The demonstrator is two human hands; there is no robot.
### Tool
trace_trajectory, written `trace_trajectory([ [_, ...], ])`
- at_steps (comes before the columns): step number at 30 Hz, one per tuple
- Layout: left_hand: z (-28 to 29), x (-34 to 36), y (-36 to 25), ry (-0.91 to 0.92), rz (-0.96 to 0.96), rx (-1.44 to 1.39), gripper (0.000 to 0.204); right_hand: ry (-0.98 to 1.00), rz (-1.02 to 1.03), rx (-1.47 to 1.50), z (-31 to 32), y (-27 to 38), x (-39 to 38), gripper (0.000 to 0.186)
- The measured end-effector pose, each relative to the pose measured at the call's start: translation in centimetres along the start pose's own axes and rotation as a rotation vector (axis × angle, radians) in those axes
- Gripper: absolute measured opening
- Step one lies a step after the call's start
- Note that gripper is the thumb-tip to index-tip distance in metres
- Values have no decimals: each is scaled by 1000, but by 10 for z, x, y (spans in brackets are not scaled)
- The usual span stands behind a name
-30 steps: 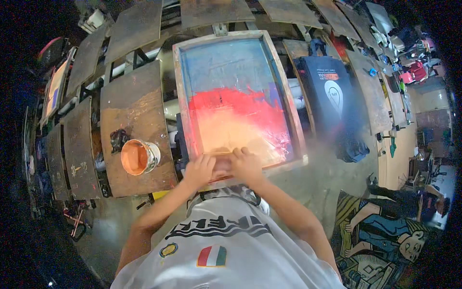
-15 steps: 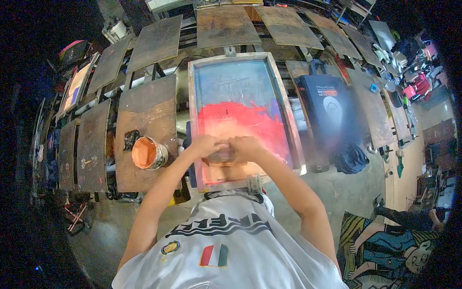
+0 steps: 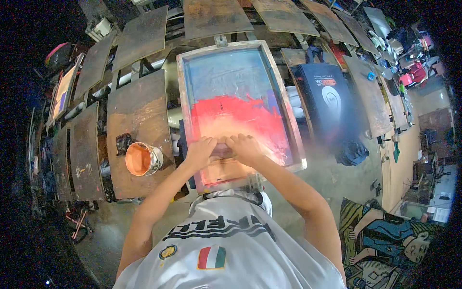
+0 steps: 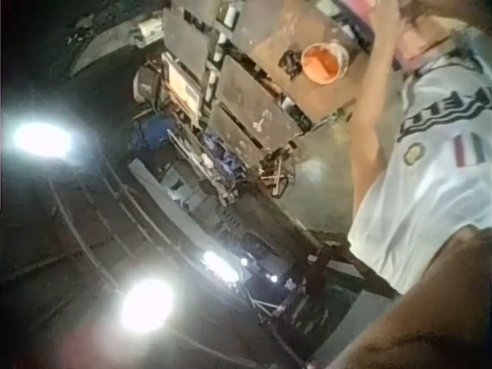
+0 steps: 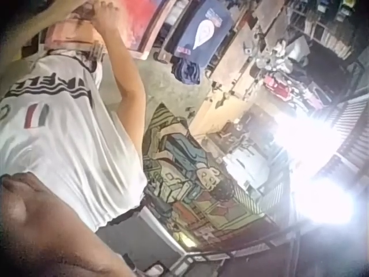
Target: Screen printing designs onto blue tote bags at a workstation.
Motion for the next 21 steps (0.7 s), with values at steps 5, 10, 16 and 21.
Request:
trace_trajectory([
  [5, 15, -13, -15, -133, 23, -31, 48, -128, 76, -65, -4, 6, -11, 34],
  [10, 23, -25, -25, -344, 15, -70, 41, -141, 91, -160, -7, 14, -18, 27],
  [16, 1, -16, -9, -265, 14, -11, 44, -184, 99, -154, -10, 8, -6, 23],
  [21, -7, -7, -2, -237, 88, -33, 50, -123, 87, -53, -11, -4, 10, 26],
])
Point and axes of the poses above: each hand's wrist, its own x-axis towards the middle knuckle, its own z-axis out of the back of the hand, y = z × x, the point moved 3 cm from there along x, towards the middle knuckle, and after that the axes turned 9 degrees about x, right-handed, at the moved point
